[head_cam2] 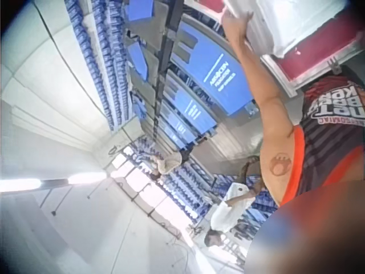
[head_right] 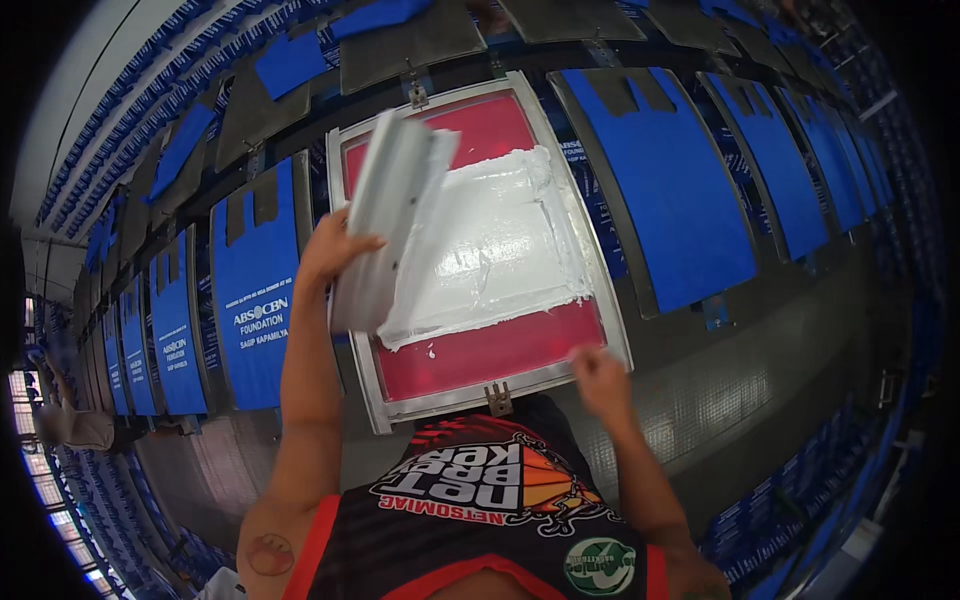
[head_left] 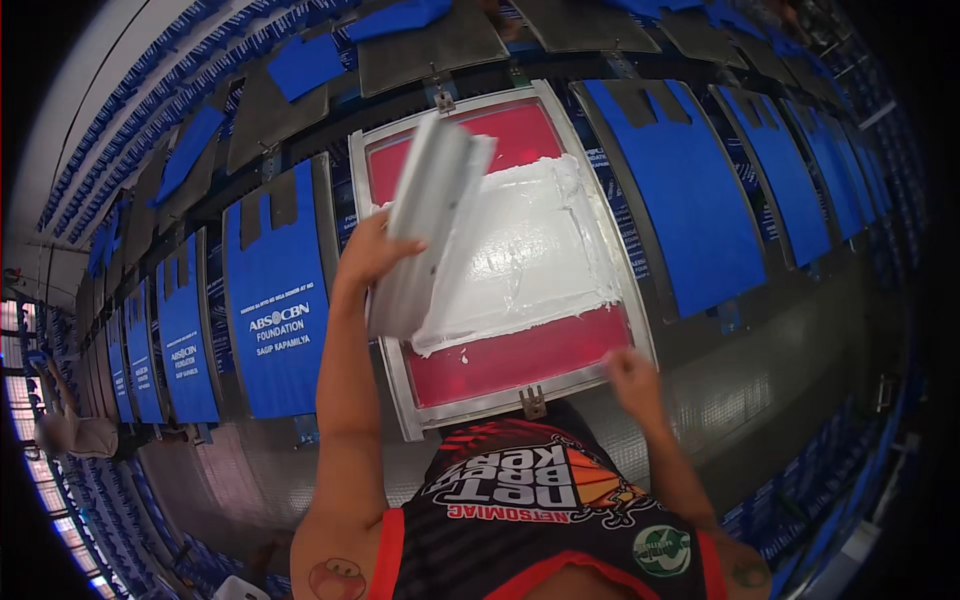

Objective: Apply ink to t-shirts using a screen printing frame and squeegee.

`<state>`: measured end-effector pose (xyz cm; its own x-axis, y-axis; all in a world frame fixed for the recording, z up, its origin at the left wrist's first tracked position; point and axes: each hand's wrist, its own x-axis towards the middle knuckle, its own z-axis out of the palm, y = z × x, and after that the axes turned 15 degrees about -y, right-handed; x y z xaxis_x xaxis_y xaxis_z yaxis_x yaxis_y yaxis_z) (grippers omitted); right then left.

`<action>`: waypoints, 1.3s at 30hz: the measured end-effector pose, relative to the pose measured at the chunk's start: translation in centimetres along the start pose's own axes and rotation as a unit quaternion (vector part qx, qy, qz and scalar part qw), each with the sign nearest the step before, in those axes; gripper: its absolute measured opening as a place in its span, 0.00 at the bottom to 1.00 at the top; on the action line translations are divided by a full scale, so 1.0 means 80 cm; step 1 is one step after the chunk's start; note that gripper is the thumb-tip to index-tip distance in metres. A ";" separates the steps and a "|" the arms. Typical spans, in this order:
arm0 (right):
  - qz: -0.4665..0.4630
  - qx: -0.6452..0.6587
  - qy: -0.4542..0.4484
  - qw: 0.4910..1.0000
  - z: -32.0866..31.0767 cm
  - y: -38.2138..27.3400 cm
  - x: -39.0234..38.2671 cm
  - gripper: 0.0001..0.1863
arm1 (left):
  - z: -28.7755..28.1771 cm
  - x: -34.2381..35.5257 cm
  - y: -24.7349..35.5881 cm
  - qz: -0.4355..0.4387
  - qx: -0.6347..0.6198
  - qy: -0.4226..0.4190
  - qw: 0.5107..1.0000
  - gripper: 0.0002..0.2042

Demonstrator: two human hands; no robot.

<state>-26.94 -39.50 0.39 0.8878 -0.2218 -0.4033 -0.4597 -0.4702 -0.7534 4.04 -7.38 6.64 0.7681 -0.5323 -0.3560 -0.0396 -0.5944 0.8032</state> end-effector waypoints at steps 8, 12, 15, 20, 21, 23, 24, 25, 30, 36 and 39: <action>0.116 0.224 -0.287 0.924 0.128 0.011 -0.039 0.16 | 0.098 0.117 -0.005 0.162 0.382 0.135 0.900 0.17; 0.094 0.172 -0.249 0.948 0.129 0.002 -0.042 0.16 | 0.169 0.057 -0.042 0.228 0.352 0.203 0.885 0.17; 0.083 0.135 -0.260 0.952 0.117 -0.010 -0.037 0.14 | 0.147 0.012 0.005 0.166 0.361 0.095 0.913 0.17; 0.048 0.131 -0.262 0.955 0.114 -0.003 -0.037 0.16 | 0.141 -0.057 0.050 0.120 0.318 0.008 0.940 0.19; 0.055 0.123 -0.276 0.952 0.112 -0.004 -0.037 0.17 | 0.146 -0.064 0.054 0.121 0.321 0.009 0.939 0.19; 0.040 0.110 -0.304 0.945 0.111 0.009 -0.028 0.19 | 0.161 -0.078 0.064 0.064 0.309 -0.041 0.948 0.19; 0.031 0.098 -0.331 0.938 0.109 0.015 -0.021 0.21 | 0.169 -0.080 0.065 0.060 0.318 -0.050 0.945 0.20; 0.028 0.000 -0.371 0.928 0.089 -0.009 -0.017 0.23 | 0.175 -0.083 0.058 0.052 0.317 -0.055 0.946 0.20; -0.232 -0.181 -0.126 0.947 -0.031 -0.136 0.015 0.30 | 0.189 -0.072 0.032 0.037 0.326 -0.083 0.941 0.18; -0.235 -0.504 -0.151 0.817 -0.048 -0.100 0.144 0.10 | 0.155 -0.111 -0.007 -0.055 0.386 -0.010 0.921 0.12; -0.317 -0.472 -0.036 0.822 -0.016 -0.056 0.114 0.02 | 0.190 -0.159 -0.080 0.065 0.368 0.140 0.917 0.12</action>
<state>-16.77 -40.52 0.72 0.9230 0.3585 -0.1397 0.3471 -0.9325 -0.0993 -15.14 -5.96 -1.23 0.8561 -0.5133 -0.0603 -0.4842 -0.8373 0.2539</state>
